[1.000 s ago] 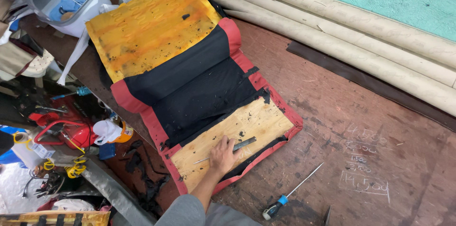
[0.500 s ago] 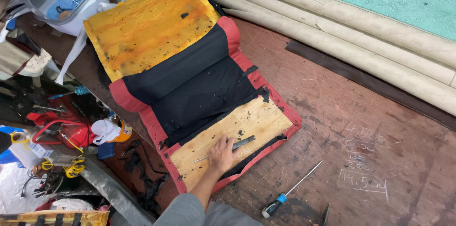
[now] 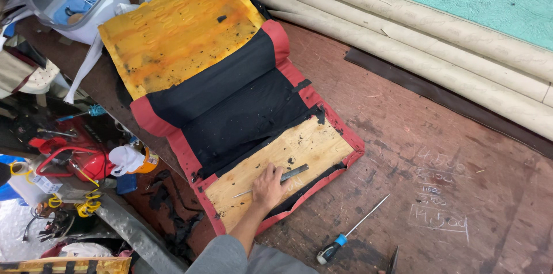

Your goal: The person prying staples out of a wooden seat frame using a pry tool and pliers, and removing a metal bar from the frame.

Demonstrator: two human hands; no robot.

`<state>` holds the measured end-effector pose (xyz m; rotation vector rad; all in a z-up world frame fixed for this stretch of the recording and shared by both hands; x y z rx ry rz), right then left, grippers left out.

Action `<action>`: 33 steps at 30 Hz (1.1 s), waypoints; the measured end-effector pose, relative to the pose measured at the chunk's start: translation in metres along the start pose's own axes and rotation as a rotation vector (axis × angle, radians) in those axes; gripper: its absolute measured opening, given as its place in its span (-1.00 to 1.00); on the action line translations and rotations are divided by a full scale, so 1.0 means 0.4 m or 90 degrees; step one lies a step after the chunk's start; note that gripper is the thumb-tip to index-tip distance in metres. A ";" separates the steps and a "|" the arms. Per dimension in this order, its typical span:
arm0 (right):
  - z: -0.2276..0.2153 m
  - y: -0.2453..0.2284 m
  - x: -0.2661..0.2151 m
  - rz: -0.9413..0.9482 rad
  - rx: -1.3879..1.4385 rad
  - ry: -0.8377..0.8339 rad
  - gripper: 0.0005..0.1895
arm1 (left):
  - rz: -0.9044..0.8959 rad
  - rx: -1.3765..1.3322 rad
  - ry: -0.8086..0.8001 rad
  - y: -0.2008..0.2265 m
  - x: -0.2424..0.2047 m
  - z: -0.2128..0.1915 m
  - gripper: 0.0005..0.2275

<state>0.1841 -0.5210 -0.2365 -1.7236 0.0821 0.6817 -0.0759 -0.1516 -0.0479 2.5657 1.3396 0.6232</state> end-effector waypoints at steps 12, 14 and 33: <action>0.001 -0.007 -0.001 -0.016 0.003 -0.002 -0.78 | 0.012 -0.001 0.015 0.000 -0.001 0.001 -0.66; -0.009 -0.002 -0.013 -0.017 -0.002 -0.003 -0.78 | 0.019 0.004 0.022 -0.001 -0.001 0.003 -0.66; -0.054 0.000 -0.087 0.060 -0.041 -0.023 -0.77 | -0.001 0.011 -0.046 0.001 0.032 0.026 -0.62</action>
Point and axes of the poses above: each hand's wrist, its own x-axis towards the middle knuckle, its own z-axis out of the palm, y = z × x, the point moved 7 cm from there along x, towards the middle knuckle, and after that the axes turned 1 degree about -y, right-handed, at the moved point
